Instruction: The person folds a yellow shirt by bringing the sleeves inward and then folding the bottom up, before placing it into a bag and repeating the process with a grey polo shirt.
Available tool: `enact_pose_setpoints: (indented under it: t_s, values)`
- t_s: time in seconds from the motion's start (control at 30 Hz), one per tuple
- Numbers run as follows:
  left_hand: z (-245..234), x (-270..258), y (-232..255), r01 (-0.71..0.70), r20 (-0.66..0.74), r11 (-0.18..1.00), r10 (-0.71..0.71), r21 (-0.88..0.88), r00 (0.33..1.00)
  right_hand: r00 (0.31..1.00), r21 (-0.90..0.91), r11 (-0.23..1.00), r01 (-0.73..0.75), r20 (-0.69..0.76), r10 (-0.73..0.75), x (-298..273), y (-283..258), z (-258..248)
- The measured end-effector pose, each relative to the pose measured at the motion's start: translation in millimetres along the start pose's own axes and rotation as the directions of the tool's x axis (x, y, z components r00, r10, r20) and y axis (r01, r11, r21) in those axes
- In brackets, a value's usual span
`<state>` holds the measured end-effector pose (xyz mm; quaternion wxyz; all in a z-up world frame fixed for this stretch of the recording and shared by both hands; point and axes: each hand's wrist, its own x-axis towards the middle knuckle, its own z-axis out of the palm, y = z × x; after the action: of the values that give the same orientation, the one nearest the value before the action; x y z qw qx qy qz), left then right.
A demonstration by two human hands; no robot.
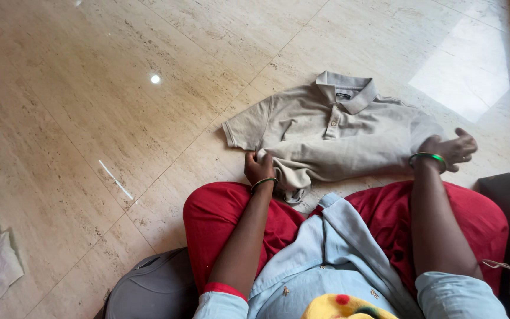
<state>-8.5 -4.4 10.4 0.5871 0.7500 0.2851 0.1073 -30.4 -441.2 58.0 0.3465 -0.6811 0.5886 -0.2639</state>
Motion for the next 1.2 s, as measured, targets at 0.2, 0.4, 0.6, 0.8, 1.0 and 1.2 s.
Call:
enact_pose_setpoints:
  t_s: [0.2, 0.4, 0.6, 0.8, 1.0, 1.2]
  values:
    - [-7.4, -59.4, 42.5, -0.548, 0.576, 0.717, 0.249, 0.431, 0.779, 0.472, -0.087, 0.505, 0.859, 0.52, -0.712, -62.1, -5.4, 10.4]
    - [19.1, -65.5, 24.2, -0.828, 0.915, 0.444, 0.039, 0.343, 0.4, 0.471, -0.219, 0.536, 0.815, 0.79, -0.393, -64.4, -2.4, 29.4]
    - [38.2, -51.7, 24.9, -0.648, 0.973, 0.731, -0.106, 0.215, 0.205, 0.507, 0.314, 0.661, 0.682, 0.449, -0.736, -52.0, -3.3, 67.3]
    - [119.1, -6.7, 86.6, 0.157, 0.497, 0.986, -0.109, -0.056, 0.861, 0.544, 0.288, 0.784, 0.549, 0.59, -0.597, -99.6, -39.2, 92.1]
    - [172.7, 19.7, 85.1, 0.086, 0.386, 0.981, -0.149, 0.176, 0.91, 0.469, 0.116, 0.709, 0.695, 0.674, -0.57, -98.1, -34.9, 110.9]
    - [233.4, 49.7, -36.0, 0.277, 0.433, 0.927, -0.147, -0.254, 0.889, 0.447, 0.15, 0.673, 0.724, 0.641, -0.624, -92.3, -16.7, 122.6]
